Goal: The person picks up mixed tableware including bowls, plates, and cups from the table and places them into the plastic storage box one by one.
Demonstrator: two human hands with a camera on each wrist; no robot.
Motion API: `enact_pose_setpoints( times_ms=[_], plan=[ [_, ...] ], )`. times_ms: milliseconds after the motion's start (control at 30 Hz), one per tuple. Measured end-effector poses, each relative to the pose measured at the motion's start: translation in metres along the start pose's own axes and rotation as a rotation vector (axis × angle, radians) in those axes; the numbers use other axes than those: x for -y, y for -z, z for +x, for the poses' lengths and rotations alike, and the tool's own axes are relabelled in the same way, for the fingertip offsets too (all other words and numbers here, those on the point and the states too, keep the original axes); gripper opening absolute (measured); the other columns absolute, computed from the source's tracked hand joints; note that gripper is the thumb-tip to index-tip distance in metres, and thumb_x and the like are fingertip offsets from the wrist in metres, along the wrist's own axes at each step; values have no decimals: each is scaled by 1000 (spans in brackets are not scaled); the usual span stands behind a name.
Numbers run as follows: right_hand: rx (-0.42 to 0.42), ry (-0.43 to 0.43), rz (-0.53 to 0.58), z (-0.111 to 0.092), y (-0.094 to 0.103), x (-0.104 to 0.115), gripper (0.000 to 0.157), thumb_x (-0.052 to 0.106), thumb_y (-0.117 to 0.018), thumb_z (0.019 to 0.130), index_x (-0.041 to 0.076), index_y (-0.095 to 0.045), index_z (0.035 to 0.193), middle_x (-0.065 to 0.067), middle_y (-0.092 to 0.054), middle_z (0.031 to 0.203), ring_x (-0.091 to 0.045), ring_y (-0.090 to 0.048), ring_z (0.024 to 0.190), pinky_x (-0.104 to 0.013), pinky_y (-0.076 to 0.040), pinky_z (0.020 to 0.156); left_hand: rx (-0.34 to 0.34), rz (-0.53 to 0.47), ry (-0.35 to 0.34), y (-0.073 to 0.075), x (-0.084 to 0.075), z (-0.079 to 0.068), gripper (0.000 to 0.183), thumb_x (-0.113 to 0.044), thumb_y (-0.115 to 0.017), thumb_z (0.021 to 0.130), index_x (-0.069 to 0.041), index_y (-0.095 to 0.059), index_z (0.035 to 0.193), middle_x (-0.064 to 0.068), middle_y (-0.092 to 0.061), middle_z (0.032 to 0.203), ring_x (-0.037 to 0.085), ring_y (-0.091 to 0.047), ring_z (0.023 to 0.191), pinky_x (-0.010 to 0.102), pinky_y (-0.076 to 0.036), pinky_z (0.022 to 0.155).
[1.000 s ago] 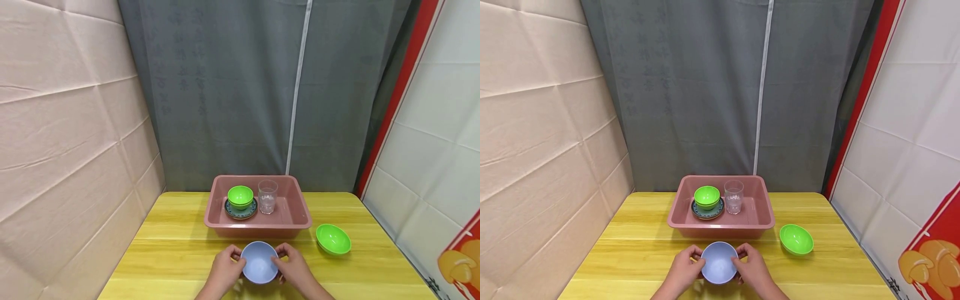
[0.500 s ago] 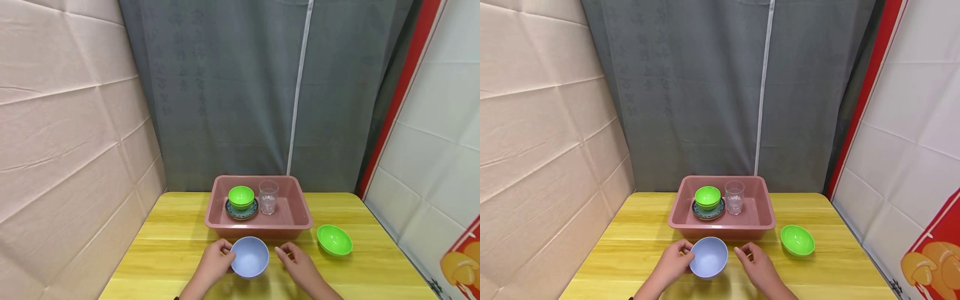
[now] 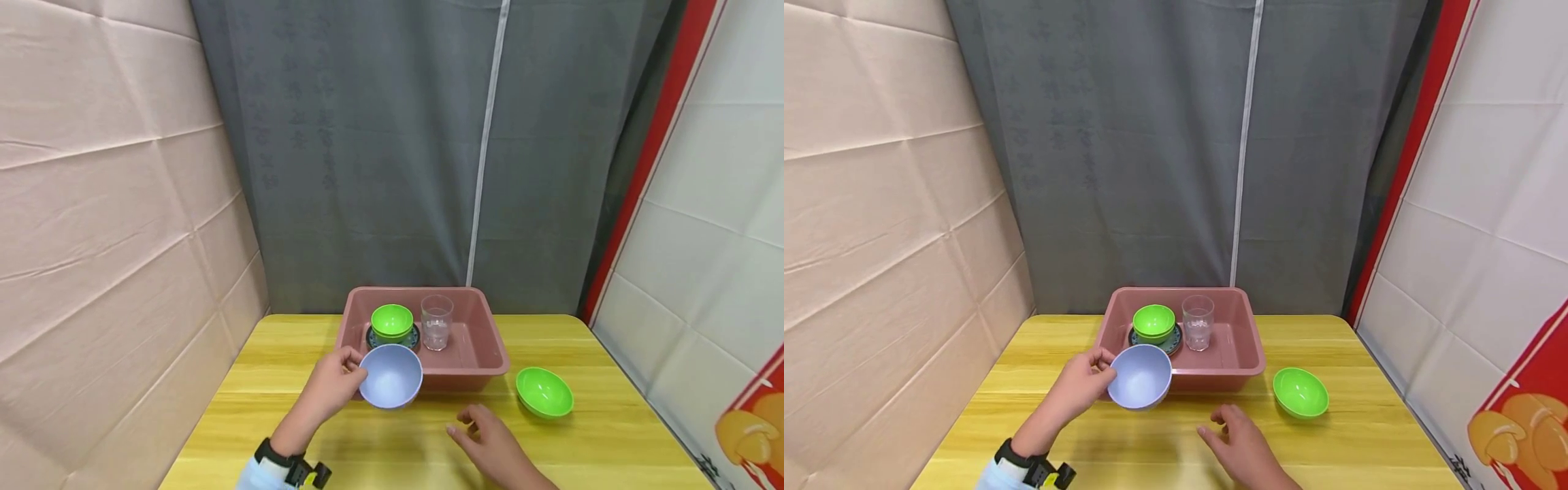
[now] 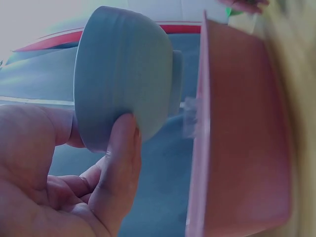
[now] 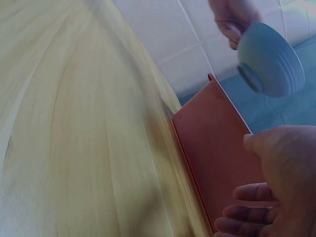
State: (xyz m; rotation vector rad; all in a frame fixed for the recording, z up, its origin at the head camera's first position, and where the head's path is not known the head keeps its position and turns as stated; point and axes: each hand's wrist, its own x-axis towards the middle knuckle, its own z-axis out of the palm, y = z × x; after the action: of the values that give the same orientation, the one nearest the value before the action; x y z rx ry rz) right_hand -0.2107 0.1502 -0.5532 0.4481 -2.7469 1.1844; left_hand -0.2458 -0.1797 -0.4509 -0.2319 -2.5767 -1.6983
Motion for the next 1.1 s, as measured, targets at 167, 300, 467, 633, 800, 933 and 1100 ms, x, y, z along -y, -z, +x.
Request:
enact_pose_setpoints(
  times_ms=[167, 300, 467, 633, 800, 933, 1100],
  plan=[
    [36, -16, -34, -1, 0, -3, 38, 45, -79, 103, 10, -71, 115, 0, -68, 111, -18, -70, 95, -36, -61, 82, -56, 96, -26, 16, -11, 33, 8, -10, -70, 102, -4, -72, 108, 10, -70, 96, 21, -70, 79, 40, -68, 70],
    [41, -18, -33, -2, 0, -4, 37, 45, -80, 102, 11, -71, 115, 0, -67, 110, -19, -70, 95, -36, -61, 81, -84, 179, -22, 24, -15, 67, 10, -13, -70, 103, -5, -72, 109, 10, -70, 97, 22, -68, 83, 32, -63, 69],
    [62, -27, -37, -2, 2, -3, 36, 43, -80, 103, 11, -70, 116, -1, -66, 111, -21, -70, 98, -38, -61, 83, -92, 250, 23, 30, -14, 110, 16, -18, -68, 106, -3, -71, 112, 13, -70, 104, 24, -68, 89, 32, -59, 72],
    [69, -12, -46, -2, 3, -3, 38, 45, -79, 103, 10, -70, 117, -1, -64, 111, -22, -69, 98, -37, -61, 83, -87, 252, 78, 32, -6, 144, 19, -19, -65, 107, -1, -70, 111, 17, -70, 112, 29, -71, 97, 41, -64, 81],
    [66, -20, -56, -3, 4, -5, 39, 45, -80, 102, 10, -70, 116, 0, -64, 109, -21, -68, 96, -36, -60, 82, -77, 309, 132, 28, 5, 178, 16, -15, -61, 104, -3, -65, 94, 14, -65, 100, 25, -66, 85, 34, -58, 68],
    [65, -25, -66, -3, 3, -7, 40, 47, -80, 102, 10, -70, 116, 1, -62, 108, -18, -66, 94, -35, -59, 81, -63, 387, 125, 25, 11, 200, 20, -10, -58, 103, -1, -65, 86, 12, -65, 88, 23, -62, 74, 30, -48, 60],
    [63, -20, -75, -4, 3, -8, 39, 45, -80, 102, 10, -69, 115, 1, -60, 107, -16, -63, 93, -35, -58, 79, -68, 400, 136, 21, 13, 212, 24, -8, -57, 103, 5, -77, 108, 16, -74, 102, 27, -67, 85, 35, -56, 70]
  ],
)
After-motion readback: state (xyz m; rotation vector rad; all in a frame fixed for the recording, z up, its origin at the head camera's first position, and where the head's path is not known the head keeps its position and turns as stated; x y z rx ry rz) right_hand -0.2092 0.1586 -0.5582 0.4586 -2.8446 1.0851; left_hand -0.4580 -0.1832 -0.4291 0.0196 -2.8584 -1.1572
